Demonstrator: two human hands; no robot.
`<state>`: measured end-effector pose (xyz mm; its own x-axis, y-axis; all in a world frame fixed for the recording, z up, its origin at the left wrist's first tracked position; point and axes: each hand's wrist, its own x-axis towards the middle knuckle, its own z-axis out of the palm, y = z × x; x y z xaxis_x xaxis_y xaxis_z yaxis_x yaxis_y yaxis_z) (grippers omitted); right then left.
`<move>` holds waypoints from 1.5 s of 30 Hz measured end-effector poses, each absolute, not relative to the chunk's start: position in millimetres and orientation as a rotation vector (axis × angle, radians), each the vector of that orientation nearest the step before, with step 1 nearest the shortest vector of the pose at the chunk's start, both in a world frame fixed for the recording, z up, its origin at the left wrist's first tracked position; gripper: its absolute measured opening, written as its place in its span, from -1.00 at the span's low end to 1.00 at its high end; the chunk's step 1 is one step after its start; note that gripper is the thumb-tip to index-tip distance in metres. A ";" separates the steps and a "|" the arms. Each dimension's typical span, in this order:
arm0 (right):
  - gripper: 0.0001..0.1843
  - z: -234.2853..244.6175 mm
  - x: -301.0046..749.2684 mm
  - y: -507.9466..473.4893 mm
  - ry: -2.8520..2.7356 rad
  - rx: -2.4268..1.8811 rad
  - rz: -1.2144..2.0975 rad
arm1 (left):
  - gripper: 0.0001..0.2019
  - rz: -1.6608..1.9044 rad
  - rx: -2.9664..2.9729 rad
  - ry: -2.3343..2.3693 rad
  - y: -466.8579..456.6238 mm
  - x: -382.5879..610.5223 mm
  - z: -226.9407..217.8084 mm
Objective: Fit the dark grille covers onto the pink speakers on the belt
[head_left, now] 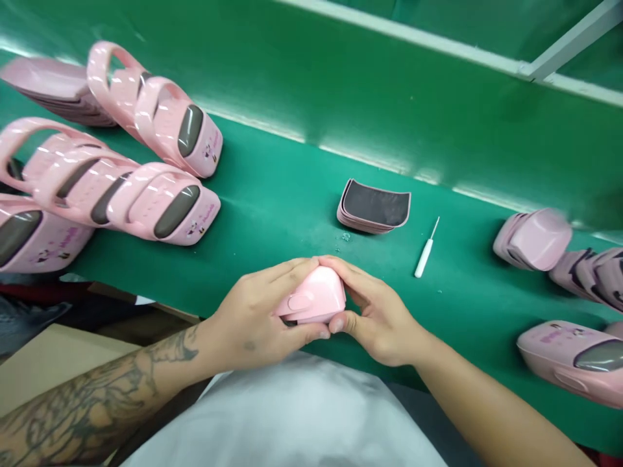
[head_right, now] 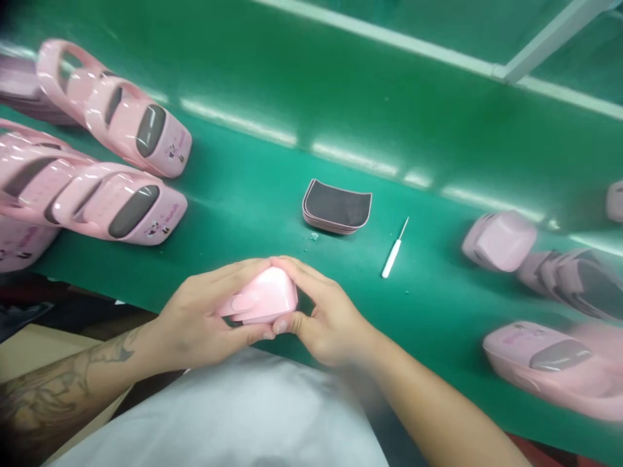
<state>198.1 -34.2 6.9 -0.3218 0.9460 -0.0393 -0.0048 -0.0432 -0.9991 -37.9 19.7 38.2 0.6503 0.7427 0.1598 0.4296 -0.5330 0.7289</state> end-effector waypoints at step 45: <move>-0.17 -11.0 184.8 -97.4 -1.300 -1.537 0.828 | -0.06 0.659 1.726 0.913 10.7 -28.2 18.0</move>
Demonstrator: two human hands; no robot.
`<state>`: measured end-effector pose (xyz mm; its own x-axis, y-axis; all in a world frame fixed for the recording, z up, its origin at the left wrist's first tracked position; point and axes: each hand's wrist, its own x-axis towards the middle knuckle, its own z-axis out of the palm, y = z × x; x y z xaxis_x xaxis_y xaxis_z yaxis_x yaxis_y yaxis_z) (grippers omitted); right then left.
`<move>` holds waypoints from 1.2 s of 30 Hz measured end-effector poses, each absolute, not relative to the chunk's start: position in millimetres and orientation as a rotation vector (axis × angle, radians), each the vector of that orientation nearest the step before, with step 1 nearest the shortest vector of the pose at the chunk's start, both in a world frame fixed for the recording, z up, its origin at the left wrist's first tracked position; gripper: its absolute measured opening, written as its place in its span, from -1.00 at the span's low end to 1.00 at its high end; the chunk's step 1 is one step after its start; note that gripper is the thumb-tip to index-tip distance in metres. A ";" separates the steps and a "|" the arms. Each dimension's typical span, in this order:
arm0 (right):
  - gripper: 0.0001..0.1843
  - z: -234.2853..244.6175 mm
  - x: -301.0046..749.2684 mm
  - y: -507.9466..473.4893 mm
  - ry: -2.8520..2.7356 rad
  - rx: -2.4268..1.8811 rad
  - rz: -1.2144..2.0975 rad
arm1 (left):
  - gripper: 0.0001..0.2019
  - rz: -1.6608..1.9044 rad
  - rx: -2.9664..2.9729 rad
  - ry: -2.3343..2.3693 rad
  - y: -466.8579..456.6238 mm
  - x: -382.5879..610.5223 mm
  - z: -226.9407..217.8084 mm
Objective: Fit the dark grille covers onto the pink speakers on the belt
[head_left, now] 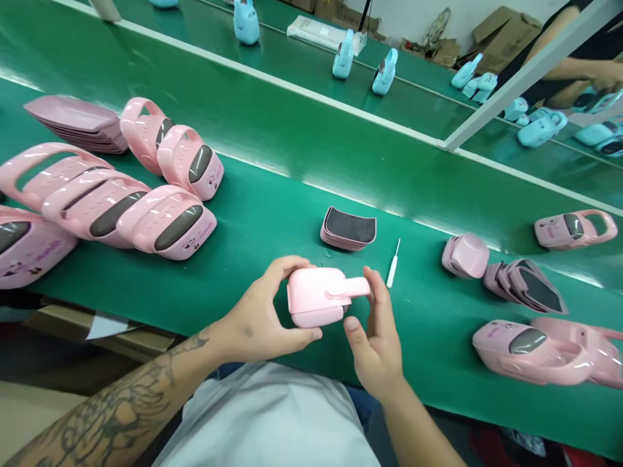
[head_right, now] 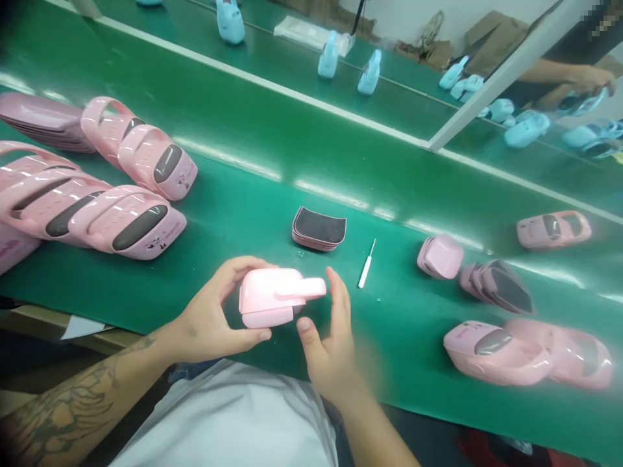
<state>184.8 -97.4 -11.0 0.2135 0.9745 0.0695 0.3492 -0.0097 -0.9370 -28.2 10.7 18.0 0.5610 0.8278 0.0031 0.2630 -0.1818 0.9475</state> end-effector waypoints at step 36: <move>-0.31 56.1 184.2 -54.9 -2.105 -1.551 0.737 | -0.17 0.870 1.557 0.560 7.6 -34.3 -29.9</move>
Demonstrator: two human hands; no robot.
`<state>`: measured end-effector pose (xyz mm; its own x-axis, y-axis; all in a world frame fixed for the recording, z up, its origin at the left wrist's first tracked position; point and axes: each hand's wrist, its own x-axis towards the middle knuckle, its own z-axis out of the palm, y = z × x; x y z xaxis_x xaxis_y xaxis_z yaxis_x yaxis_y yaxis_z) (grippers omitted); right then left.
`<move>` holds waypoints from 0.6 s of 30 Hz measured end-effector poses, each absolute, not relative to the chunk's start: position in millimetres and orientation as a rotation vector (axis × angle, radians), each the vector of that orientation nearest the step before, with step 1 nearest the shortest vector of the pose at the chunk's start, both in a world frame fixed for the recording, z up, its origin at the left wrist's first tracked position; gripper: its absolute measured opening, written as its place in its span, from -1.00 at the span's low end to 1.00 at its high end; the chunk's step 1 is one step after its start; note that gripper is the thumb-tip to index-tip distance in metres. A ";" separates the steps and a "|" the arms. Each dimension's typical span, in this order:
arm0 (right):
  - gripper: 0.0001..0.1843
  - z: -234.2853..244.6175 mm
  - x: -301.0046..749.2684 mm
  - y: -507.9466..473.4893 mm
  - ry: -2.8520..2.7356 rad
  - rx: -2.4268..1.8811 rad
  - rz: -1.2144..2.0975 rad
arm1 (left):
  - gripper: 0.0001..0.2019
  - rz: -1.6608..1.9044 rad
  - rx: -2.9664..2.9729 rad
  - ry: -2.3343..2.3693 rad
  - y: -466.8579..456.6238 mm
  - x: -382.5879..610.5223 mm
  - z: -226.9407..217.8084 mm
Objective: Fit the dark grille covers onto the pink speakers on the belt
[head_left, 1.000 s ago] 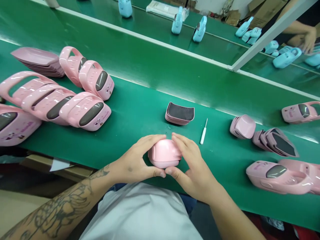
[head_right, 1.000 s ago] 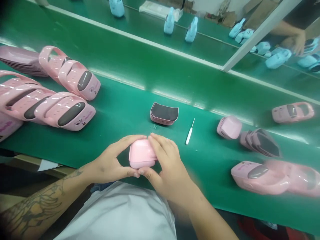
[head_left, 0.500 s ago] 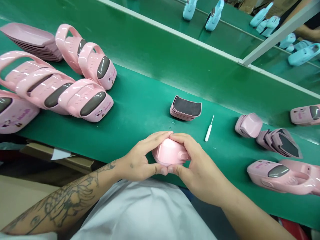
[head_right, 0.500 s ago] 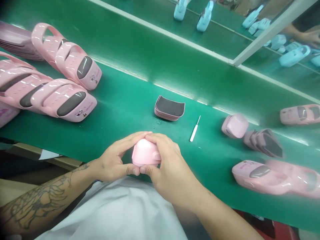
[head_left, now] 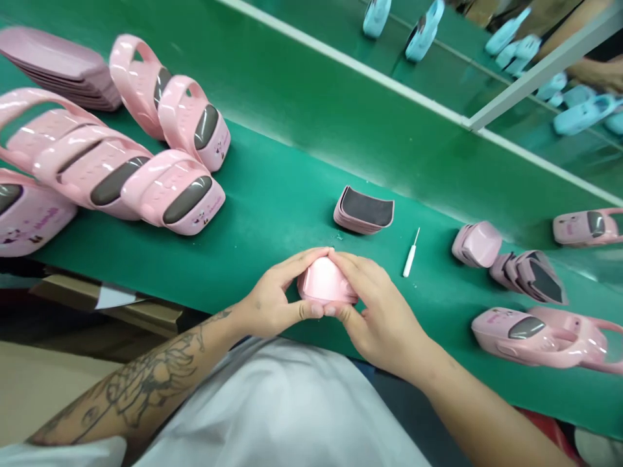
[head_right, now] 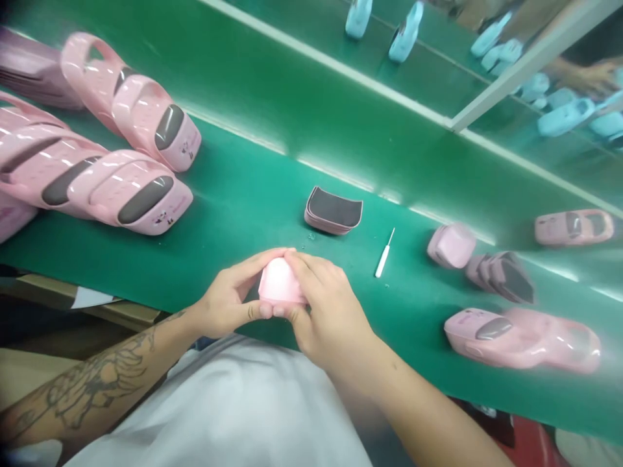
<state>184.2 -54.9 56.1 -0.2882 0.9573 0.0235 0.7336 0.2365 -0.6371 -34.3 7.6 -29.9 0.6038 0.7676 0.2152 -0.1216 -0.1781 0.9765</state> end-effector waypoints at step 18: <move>-0.31 50.4 160.9 -68.0 -1.962 -1.668 0.690 | -0.46 1.295 1.327 1.025 -9.2 17.8 -8.5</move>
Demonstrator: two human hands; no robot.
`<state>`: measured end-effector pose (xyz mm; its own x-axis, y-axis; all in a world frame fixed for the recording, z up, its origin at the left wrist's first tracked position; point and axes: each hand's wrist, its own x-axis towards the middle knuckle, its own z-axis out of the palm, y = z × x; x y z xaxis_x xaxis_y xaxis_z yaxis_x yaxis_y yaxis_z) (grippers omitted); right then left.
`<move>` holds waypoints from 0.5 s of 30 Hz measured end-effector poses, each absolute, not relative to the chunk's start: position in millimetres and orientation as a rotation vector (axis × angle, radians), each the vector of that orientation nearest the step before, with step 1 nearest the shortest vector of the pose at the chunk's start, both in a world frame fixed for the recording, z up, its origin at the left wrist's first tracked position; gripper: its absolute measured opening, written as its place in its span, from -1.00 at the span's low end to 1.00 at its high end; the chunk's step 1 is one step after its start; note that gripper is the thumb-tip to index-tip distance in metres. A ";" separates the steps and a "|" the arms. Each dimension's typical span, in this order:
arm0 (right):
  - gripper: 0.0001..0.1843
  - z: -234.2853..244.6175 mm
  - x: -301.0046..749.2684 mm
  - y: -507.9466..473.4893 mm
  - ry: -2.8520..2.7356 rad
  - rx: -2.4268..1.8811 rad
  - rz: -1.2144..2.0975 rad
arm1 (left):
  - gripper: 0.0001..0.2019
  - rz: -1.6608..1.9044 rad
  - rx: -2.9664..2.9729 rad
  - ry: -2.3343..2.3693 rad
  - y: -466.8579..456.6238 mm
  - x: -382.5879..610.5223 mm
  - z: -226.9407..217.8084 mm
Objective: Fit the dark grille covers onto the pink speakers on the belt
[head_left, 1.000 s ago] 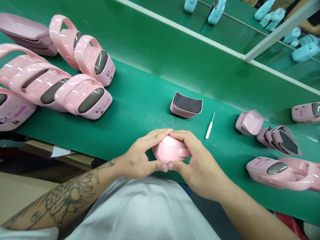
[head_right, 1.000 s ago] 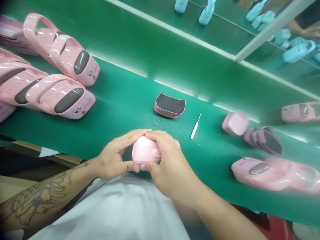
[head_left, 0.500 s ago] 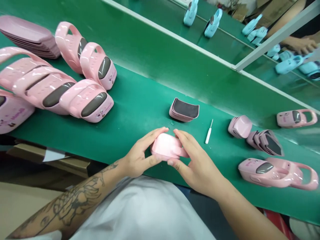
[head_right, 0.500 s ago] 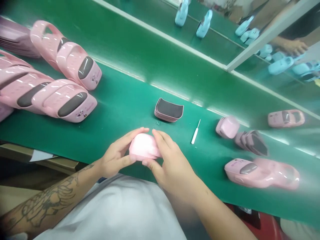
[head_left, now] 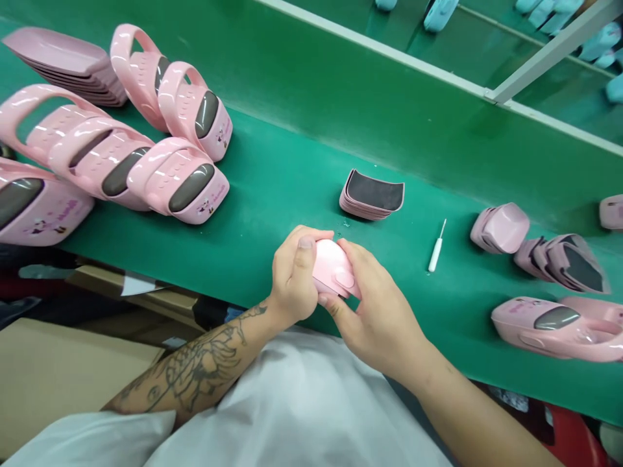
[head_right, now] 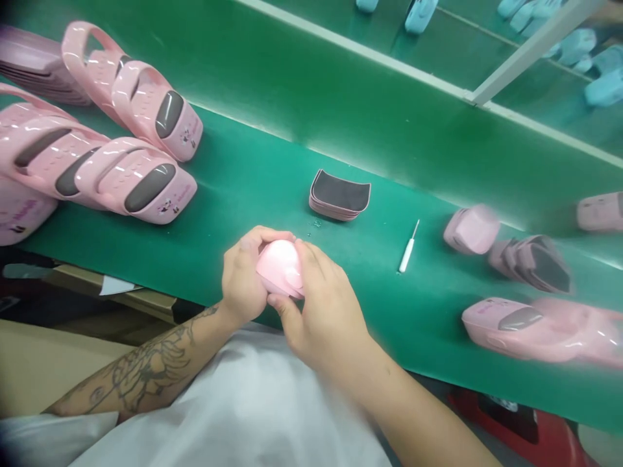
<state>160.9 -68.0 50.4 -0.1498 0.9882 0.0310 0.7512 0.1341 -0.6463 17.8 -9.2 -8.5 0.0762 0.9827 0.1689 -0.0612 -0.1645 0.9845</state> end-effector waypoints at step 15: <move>-0.22 40.3 175.0 -66.2 -1.992 -1.434 0.723 | -0.47 1.253 1.300 0.849 0.0 13.8 -2.1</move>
<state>175.0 -66.2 40.3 -0.2585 0.9561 0.1380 0.6451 0.2772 -0.7121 13.8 0.0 -2.1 0.1878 0.9638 0.1894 -0.1808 -0.1556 0.9711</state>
